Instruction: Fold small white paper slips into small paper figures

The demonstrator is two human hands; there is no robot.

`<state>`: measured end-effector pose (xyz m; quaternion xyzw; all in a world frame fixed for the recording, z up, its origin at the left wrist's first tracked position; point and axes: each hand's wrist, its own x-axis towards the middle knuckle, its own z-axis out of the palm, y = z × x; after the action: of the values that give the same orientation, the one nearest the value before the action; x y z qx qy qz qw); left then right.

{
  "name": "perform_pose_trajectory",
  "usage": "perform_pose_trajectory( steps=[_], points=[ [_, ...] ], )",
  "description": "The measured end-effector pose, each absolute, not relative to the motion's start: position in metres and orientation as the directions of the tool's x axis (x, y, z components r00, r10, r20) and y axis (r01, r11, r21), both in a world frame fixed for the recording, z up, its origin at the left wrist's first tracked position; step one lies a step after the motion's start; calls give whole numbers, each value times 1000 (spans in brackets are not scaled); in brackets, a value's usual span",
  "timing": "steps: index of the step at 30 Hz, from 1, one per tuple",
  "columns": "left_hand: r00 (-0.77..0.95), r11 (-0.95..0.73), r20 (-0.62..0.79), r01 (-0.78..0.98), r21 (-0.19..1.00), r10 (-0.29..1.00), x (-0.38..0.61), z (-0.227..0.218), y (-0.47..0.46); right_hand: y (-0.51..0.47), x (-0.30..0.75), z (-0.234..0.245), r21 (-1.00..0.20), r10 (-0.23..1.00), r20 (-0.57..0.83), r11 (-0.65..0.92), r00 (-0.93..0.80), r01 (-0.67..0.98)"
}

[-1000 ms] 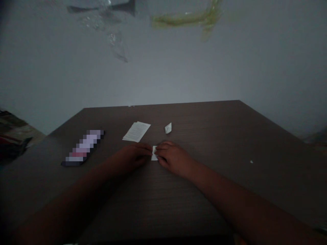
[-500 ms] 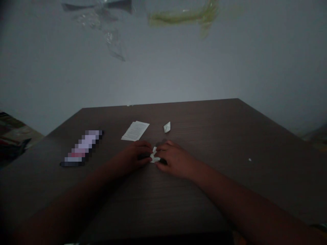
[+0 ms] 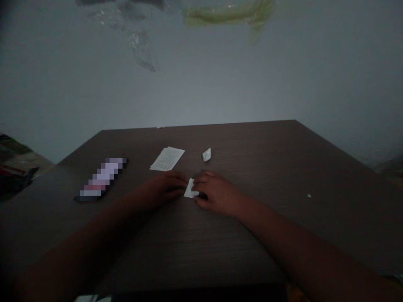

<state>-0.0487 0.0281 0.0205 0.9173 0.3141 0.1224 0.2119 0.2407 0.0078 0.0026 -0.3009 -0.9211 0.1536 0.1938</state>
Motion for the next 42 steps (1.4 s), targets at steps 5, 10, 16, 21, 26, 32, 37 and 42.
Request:
perform_pose_trajectory(
  steps=[5,10,16,21,26,32,37,42],
  points=[
    [801,-750,104,494,440,589,-51,18,31,9,241,0,-384,604,278,783,-747,490],
    [807,-762,122,481,434,578,-50,18,30,9,240,-1,-382,604,281,783,-746,490],
    [798,-752,101,507,420,594,-49,20,29,10,239,-1,-385,604,287,784,-744,487],
    [797,-739,94,501,451,597,-51,20,30,11,240,-4,-387,589,307,795,-748,468],
    [808,-742,66,502,446,586,-50,27,27,13,241,-7,-403,586,313,795,-748,454],
    [822,-750,36,501,433,569,-51,33,23,13,241,-7,-415,584,317,794,-747,445],
    [807,-740,77,492,459,585,-51,24,26,14,241,-7,-424,594,303,784,-745,453],
    [732,-676,101,557,482,674,-43,17,25,13,241,-7,-445,615,301,767,-729,463]
  ],
)
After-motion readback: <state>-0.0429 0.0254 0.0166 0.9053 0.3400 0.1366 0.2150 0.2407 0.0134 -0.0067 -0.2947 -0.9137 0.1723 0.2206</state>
